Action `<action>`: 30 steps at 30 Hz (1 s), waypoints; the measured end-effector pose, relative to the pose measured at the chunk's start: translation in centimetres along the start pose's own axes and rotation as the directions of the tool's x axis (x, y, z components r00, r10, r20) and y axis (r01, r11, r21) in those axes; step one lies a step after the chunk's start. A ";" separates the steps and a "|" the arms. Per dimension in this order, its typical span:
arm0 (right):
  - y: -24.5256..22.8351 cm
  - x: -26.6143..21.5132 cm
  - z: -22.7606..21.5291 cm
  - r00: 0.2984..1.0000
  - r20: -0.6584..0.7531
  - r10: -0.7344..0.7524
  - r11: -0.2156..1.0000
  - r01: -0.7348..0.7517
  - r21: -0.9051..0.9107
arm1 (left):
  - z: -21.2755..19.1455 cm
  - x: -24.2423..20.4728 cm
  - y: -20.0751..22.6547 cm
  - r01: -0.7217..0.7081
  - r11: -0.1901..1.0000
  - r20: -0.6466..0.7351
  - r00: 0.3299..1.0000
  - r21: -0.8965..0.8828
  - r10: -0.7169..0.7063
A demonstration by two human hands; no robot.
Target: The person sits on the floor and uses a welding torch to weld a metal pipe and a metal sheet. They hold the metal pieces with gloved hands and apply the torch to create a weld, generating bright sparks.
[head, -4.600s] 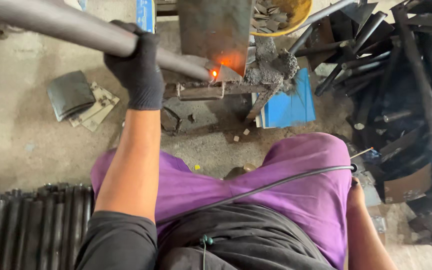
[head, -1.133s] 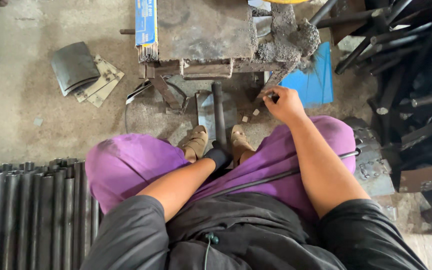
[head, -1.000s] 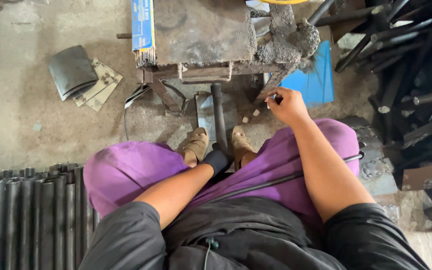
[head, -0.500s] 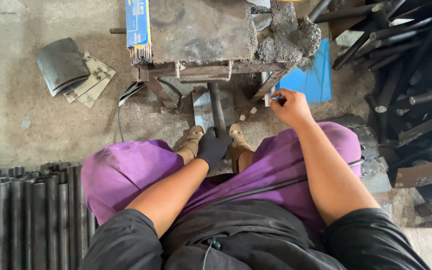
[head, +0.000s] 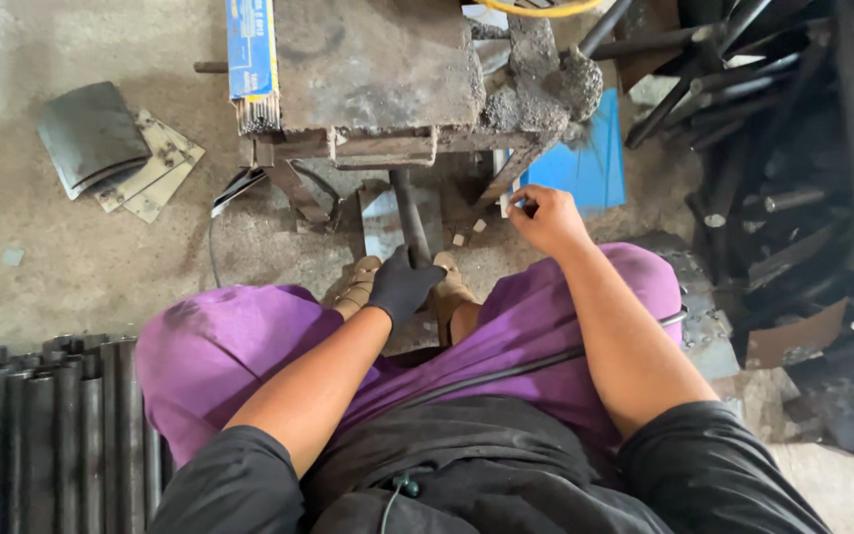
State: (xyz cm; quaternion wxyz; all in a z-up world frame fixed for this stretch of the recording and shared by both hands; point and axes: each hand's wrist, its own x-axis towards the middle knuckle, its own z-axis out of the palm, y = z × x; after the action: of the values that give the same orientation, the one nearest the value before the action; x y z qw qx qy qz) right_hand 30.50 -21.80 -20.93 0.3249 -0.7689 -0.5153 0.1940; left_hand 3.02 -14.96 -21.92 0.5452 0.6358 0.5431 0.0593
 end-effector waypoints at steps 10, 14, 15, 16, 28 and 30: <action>-0.2 -0.7 -0.1 0.999 0.031 -0.030 0.999 0.031 -0.034 | 0.4 0.6 0.9 -0.104 0.994 -0.010 0.995 -0.038 0.104; 0.7 -0.4 0.2 1.000 0.028 -0.004 0.998 0.005 -0.056 | -0.9 0.1 0.9 0.120 0.993 0.245 0.963 -0.010 -0.114; 1.1 -0.5 0.2 0.999 0.023 -0.026 0.998 0.027 -0.050 | -1.1 -0.3 0.8 0.126 0.992 0.266 0.955 0.031 -0.130; 1.4 -0.4 0.4 0.999 0.018 -0.048 0.998 0.048 -0.044 | -1.3 -0.3 0.6 0.132 0.989 0.285 0.947 0.072 -0.147; 3.8 -0.4 1.4 0.968 0.251 0.033 0.981 0.016 -0.192 | -1.1 -3.5 3.6 -0.330 0.424 0.328 0.941 0.843 0.080; 3.8 -0.5 1.2 0.964 0.258 0.066 0.982 -0.017 -0.190 | -1.3 -4.0 4.3 -0.381 0.432 0.372 0.922 0.817 0.109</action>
State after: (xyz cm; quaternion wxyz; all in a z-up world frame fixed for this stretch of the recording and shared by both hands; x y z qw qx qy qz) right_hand 32.04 -22.83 -24.45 0.1762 -0.7740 -0.5534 0.2523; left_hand 3.26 -16.38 -16.12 0.1933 0.8981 0.3187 -0.2333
